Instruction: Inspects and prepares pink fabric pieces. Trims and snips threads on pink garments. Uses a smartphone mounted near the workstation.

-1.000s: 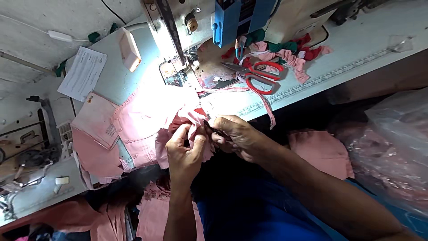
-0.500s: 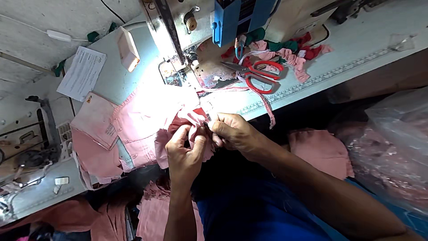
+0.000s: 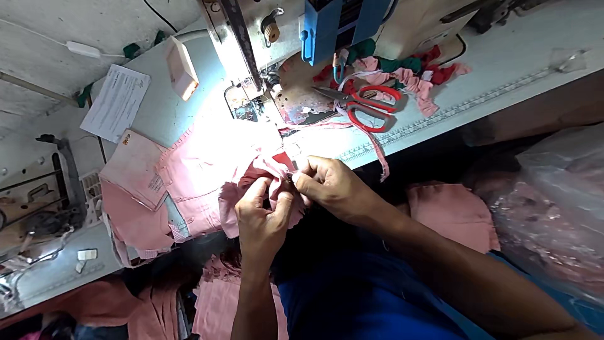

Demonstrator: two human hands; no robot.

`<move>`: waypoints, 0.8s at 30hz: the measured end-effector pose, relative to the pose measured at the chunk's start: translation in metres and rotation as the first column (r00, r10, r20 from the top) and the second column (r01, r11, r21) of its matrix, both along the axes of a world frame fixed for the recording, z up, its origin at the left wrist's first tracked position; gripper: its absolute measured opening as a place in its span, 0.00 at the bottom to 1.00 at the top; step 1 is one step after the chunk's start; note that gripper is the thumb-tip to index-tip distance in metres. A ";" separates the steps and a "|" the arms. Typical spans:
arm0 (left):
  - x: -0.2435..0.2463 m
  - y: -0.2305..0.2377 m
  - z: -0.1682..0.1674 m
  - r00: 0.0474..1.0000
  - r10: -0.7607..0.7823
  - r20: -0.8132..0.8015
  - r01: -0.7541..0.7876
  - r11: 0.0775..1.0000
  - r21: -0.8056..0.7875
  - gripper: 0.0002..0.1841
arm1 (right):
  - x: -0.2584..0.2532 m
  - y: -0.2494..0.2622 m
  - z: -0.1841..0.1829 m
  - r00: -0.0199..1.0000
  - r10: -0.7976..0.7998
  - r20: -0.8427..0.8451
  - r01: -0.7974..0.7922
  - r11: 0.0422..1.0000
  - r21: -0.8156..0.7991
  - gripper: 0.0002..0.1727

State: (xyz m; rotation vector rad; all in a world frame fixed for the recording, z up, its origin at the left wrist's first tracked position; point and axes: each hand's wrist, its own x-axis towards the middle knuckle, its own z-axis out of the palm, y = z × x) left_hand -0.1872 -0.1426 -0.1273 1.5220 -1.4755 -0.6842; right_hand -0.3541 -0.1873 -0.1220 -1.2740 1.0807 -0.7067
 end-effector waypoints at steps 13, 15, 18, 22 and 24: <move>0.000 0.001 0.002 0.995 0.001 -0.102 -0.001 1.000 -0.005 0.02 | -0.005 -0.001 -0.008 0.908 0.056 0.416 -0.169 0.956 0.238 0.14; 0.000 0.001 0.003 0.994 0.004 -0.109 -0.005 1.000 -0.003 0.02 | -0.004 -0.001 -0.008 0.910 0.045 0.413 -0.160 0.956 0.247 0.14; -0.001 0.001 0.003 0.994 0.010 -0.113 -0.009 1.000 0.005 0.02 | -0.004 0.000 -0.007 0.916 0.041 0.400 -0.142 0.964 0.226 0.14; -0.001 0.001 0.003 0.994 0.006 -0.113 -0.005 1.000 0.009 0.02 | -0.003 0.000 -0.004 0.924 0.051 0.379 -0.137 0.970 0.202 0.14; -0.001 0.001 0.003 0.995 0.009 -0.100 -0.009 1.000 0.007 0.01 | -0.003 -0.001 -0.003 0.927 0.043 0.374 -0.131 0.968 0.213 0.14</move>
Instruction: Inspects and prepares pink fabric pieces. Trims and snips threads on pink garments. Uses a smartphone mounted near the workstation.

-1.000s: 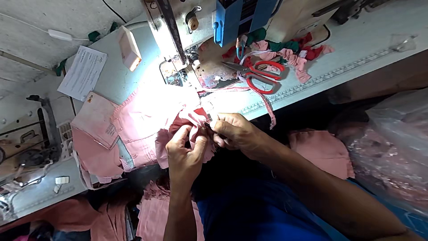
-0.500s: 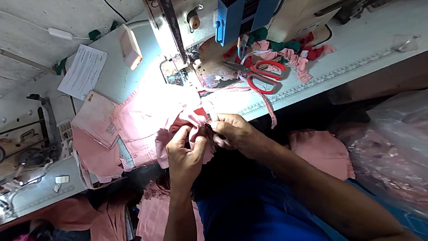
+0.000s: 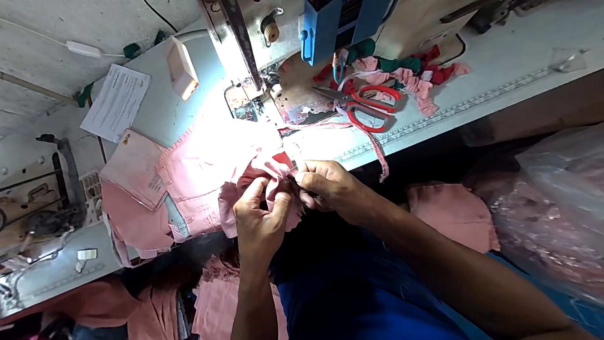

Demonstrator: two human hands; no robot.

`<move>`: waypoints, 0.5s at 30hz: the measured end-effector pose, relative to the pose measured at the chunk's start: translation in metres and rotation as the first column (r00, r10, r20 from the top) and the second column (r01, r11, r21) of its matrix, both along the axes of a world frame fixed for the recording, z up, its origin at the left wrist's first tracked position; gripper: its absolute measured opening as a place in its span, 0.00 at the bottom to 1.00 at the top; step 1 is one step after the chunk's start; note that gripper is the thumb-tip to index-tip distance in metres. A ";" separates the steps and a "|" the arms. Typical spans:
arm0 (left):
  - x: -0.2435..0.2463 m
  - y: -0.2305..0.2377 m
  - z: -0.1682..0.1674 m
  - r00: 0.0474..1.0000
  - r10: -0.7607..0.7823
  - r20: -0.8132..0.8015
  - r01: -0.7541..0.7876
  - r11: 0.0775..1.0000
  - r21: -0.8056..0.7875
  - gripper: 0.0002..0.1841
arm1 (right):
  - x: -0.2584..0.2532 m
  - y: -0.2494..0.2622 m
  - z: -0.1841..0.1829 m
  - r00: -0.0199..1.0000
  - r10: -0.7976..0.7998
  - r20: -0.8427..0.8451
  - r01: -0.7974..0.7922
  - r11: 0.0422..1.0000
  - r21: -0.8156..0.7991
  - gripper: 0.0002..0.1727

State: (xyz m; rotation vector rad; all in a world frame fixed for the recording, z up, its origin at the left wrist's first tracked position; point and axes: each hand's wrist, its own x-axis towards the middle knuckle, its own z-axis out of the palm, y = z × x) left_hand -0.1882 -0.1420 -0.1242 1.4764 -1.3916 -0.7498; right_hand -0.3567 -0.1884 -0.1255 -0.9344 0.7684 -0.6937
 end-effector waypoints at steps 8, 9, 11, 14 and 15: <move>0.001 0.000 -0.002 1.000 -0.005 0.006 0.005 1.000 -0.002 0.02 | 0.001 0.002 0.001 0.999 -0.028 -0.018 0.029 0.999 0.046 0.15; 0.001 0.000 -0.002 1.000 -0.007 0.005 0.007 1.000 -0.002 0.02 | 0.002 0.002 0.001 0.999 -0.042 -0.010 0.042 0.998 0.041 0.15; 0.001 0.000 -0.002 1.000 -0.006 0.007 0.006 1.000 -0.001 0.02 | 0.003 0.003 0.000 0.998 -0.065 0.017 0.065 0.997 0.029 0.14; 0.001 0.001 -0.002 1.000 -0.006 0.001 0.006 1.000 0.009 0.02 | 0.002 0.002 0.001 0.995 -0.082 0.056 0.083 0.996 -0.017 0.12; 0.001 0.001 -0.002 1.000 -0.003 -0.001 0.003 1.000 0.004 0.02 | 0.001 0.001 0.002 0.996 -0.077 0.051 0.078 0.997 -0.026 0.12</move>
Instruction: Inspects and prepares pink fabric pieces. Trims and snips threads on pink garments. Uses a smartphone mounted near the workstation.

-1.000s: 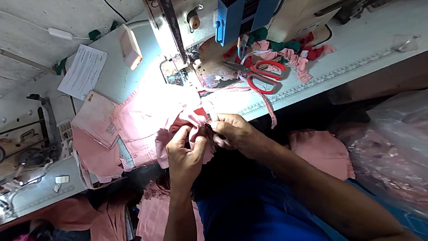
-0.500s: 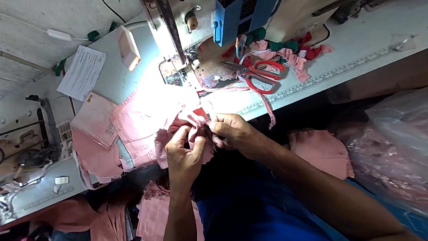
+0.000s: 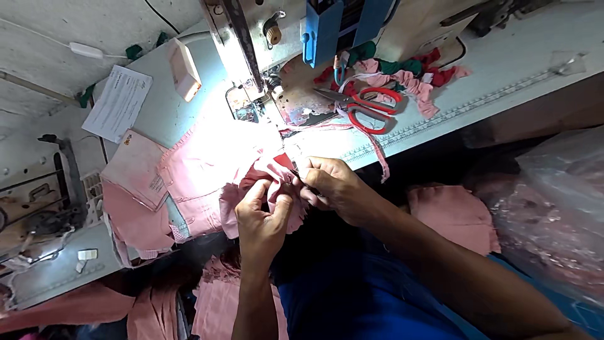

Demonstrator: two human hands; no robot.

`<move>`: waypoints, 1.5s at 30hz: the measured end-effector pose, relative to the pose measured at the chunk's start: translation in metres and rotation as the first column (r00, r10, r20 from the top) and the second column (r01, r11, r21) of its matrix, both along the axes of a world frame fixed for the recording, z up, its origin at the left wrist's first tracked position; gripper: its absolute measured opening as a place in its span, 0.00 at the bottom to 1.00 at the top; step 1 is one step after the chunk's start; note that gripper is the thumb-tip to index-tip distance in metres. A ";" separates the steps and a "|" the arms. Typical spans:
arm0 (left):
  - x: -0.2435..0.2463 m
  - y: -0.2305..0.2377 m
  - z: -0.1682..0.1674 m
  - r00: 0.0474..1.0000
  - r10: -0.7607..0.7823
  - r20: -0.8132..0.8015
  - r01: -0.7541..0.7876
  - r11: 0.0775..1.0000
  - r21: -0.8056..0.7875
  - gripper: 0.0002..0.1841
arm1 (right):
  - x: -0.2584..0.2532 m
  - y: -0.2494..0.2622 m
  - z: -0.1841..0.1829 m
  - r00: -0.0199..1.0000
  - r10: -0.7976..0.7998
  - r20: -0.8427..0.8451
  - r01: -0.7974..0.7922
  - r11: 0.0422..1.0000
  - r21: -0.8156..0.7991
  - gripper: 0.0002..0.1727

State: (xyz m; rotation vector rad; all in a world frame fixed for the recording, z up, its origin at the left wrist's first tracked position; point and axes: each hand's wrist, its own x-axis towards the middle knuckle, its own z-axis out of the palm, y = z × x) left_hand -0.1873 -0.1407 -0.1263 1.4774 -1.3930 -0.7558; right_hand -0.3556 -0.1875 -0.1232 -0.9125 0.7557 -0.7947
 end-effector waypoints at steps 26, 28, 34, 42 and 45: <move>0.005 -0.002 -0.002 0.997 -0.041 0.069 0.044 0.998 -0.045 0.04 | 0.010 0.000 0.001 0.995 -0.028 -0.096 0.039 0.993 0.115 0.14; 0.005 -0.002 -0.003 0.999 -0.039 0.030 0.040 0.998 -0.051 0.03 | 0.010 0.001 -0.001 0.999 -0.030 -0.023 0.033 0.986 0.165 0.14; 0.007 0.000 -0.003 0.998 -0.035 -0.057 0.030 0.997 -0.078 0.02 | 0.003 0.000 -0.002 0.911 -0.204 -0.360 0.098 0.951 -0.292 0.13; 0.012 0.007 -0.009 0.998 0.027 -0.065 -0.044 0.960 -0.276 0.03 | 0.022 -0.005 -0.002 0.971 -0.101 -0.218 0.037 0.959 -0.279 0.13; 0.024 0.017 -0.007 0.983 0.034 -0.181 -0.076 0.970 -0.231 0.05 | 0.025 0.000 0.000 0.996 -0.036 -0.084 0.012 0.963 -0.269 0.11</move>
